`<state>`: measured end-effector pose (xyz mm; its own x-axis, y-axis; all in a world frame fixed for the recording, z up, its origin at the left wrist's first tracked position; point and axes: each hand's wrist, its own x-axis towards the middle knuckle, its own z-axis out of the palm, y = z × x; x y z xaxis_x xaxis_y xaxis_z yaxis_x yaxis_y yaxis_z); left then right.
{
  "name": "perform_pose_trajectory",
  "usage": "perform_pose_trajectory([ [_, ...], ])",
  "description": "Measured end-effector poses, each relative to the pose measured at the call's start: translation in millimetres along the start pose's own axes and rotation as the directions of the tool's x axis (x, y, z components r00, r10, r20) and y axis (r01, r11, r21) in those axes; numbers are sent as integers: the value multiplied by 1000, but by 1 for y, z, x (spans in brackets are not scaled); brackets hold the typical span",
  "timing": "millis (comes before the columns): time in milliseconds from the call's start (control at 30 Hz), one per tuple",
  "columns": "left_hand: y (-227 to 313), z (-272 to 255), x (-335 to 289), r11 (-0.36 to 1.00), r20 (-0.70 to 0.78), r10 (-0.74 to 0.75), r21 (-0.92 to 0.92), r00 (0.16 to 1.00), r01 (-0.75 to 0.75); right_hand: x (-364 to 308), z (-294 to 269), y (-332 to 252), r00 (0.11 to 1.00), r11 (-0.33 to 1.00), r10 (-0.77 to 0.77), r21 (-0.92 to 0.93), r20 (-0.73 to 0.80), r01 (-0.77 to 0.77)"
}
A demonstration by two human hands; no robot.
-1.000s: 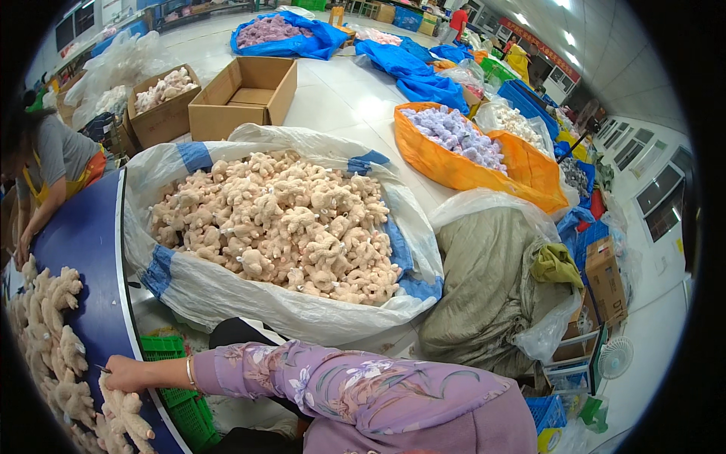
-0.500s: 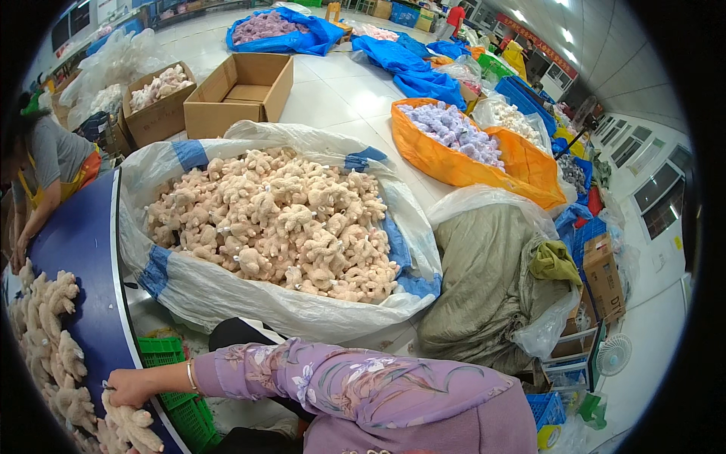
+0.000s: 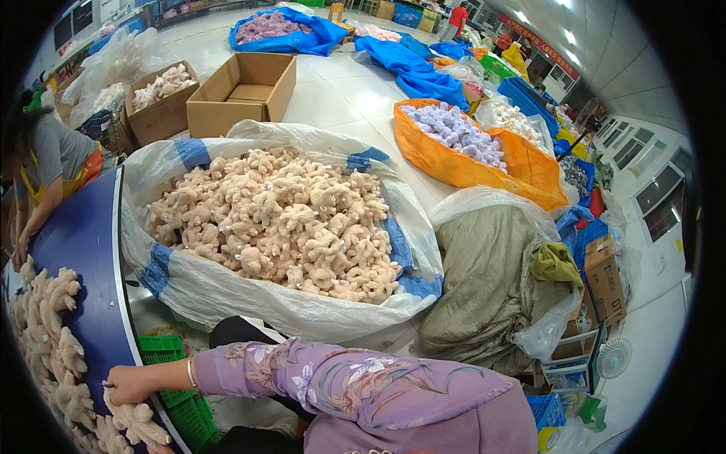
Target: The person repeatedly picks up small beige stuffed animals from a blue table, uses scissors to trim loose threads or tags, and places the finished items into a large white sack. The process is continuous and repetitive throughout the clip.
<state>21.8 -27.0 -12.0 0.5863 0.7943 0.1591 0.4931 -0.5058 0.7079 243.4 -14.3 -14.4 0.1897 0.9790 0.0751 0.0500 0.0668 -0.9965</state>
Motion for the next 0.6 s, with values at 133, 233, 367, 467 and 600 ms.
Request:
perform_pose_trajectory([
  [133,4,10,0,984,40,-66,-160,997,72,-3,-7,-4,998,993,49,111,-50,-44],
  [233,9,12,0,949,77,-123,-284,989,140,6,-2,4,998,998,35,51,-57,-32],
  [367,9,14,-2,883,130,-191,-411,973,228,-1,-3,-3,1000,1000,24,13,4,-24],
  [467,7,11,-3,839,161,-219,-472,962,270,-13,-10,-15,999,998,26,57,38,-28],
  [600,6,10,-5,793,182,-250,-524,951,309,-22,-11,-24,996,980,-45,200,82,28],
])
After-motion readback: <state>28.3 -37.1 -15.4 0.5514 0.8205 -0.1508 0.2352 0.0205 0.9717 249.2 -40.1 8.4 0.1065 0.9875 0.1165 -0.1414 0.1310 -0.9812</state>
